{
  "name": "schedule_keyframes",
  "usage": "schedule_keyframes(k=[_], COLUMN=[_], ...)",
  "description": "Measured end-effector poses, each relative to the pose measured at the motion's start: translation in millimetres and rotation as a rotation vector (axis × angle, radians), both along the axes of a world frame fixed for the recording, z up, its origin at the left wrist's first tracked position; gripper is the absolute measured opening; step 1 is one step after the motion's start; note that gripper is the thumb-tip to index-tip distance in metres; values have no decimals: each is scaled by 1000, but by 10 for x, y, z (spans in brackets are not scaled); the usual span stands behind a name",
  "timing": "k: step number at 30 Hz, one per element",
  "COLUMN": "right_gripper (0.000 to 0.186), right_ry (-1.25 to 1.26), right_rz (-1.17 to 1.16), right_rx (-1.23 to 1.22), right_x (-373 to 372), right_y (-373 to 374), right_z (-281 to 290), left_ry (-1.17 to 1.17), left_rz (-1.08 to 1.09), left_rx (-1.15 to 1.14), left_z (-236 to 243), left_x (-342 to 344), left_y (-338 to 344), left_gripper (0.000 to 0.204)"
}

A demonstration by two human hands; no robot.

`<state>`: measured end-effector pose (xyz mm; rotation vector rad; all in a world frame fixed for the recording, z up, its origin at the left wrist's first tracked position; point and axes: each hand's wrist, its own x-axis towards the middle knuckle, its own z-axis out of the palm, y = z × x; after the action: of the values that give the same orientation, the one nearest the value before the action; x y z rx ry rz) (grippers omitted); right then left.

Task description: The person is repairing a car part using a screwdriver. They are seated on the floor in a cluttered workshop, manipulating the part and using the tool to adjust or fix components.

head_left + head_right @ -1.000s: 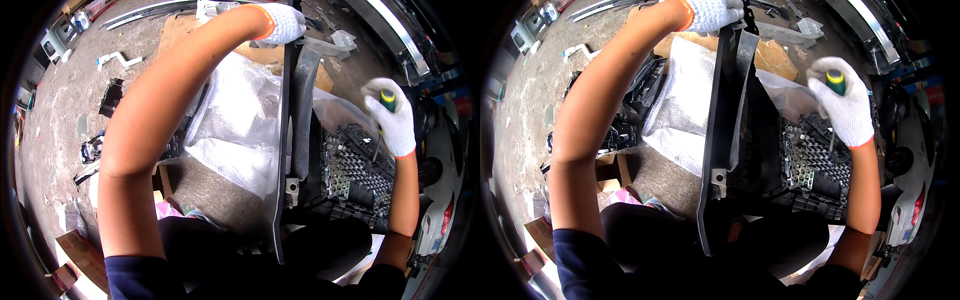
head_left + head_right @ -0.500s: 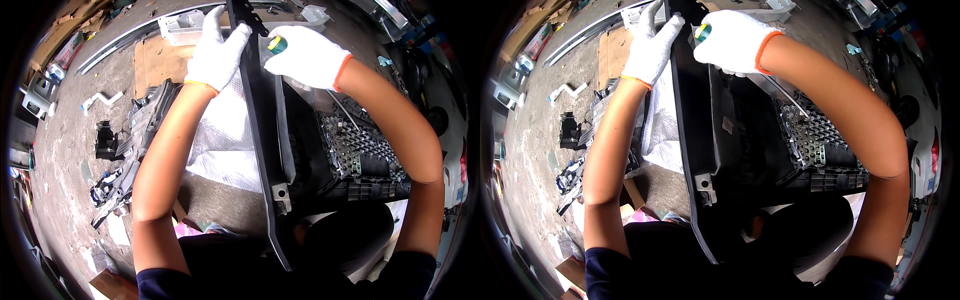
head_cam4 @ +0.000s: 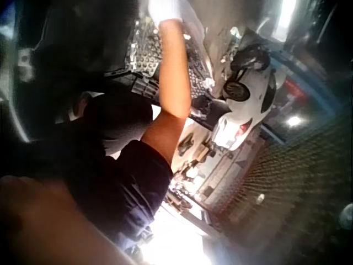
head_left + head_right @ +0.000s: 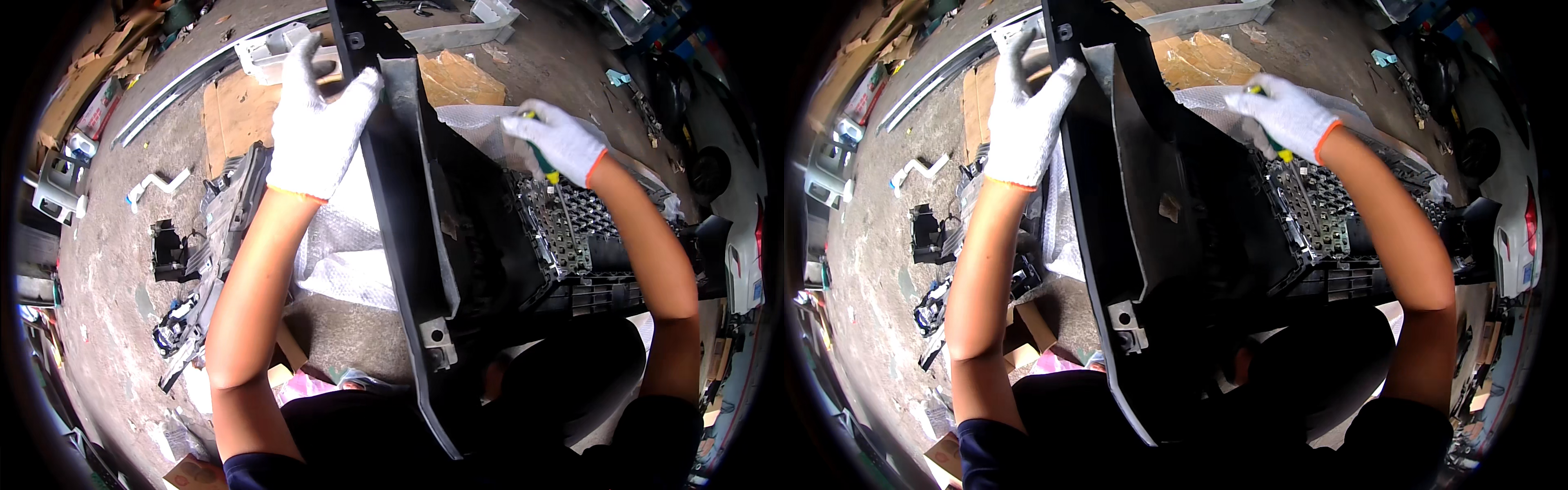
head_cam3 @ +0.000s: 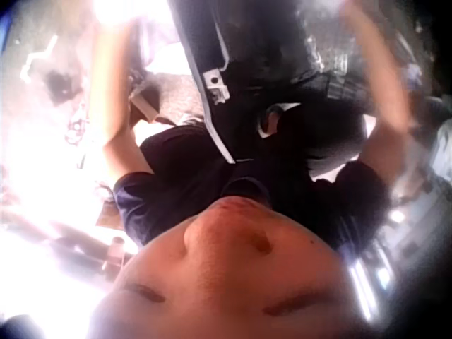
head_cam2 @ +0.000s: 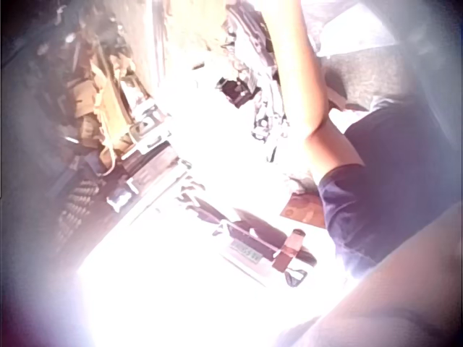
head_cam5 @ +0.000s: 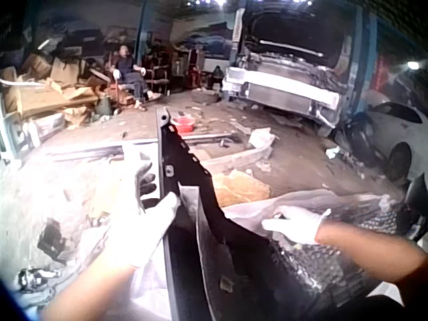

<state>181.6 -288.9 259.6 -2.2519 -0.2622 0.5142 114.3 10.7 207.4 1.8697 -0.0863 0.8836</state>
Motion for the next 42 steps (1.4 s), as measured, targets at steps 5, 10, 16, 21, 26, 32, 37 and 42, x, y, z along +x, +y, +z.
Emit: schedule_keyframes(k=[5,10,16,21,26,32,37,42], right_gripper=[38,39,44,35,33,33,34,34], right_ry=[153,262,379,549,700,702,622,642], right_rz=[-138,-104,-164,-216,-198,-189,-163,-199], right_rx=[-78,144,393,650,743,790,831,828], right_x=[107,261,538,722,811,793,764,750], right_y=[-663,-759,-768,-836,-850,-946,-1030,-1041], right_z=[-812,-1035,-1200,-1446,-1593,-1605,-1538,-1577], left_ry=[-287,127,544,517,326,197,150,134], left_rz=[-283,-586,-804,-967,-855,-754,-695,-729], left_rx=[846,1323,1761,1850,1879,1876,1870,1849], left_z=[542,1078,953,583,223,10,-107,-196], left_x=[-374,-506,-228,206,305,363,363,433], left_y=[-122,-287,-567,-753,-681,-615,-572,-595], left_gripper=[14,12,36,37,38,38,39,40])
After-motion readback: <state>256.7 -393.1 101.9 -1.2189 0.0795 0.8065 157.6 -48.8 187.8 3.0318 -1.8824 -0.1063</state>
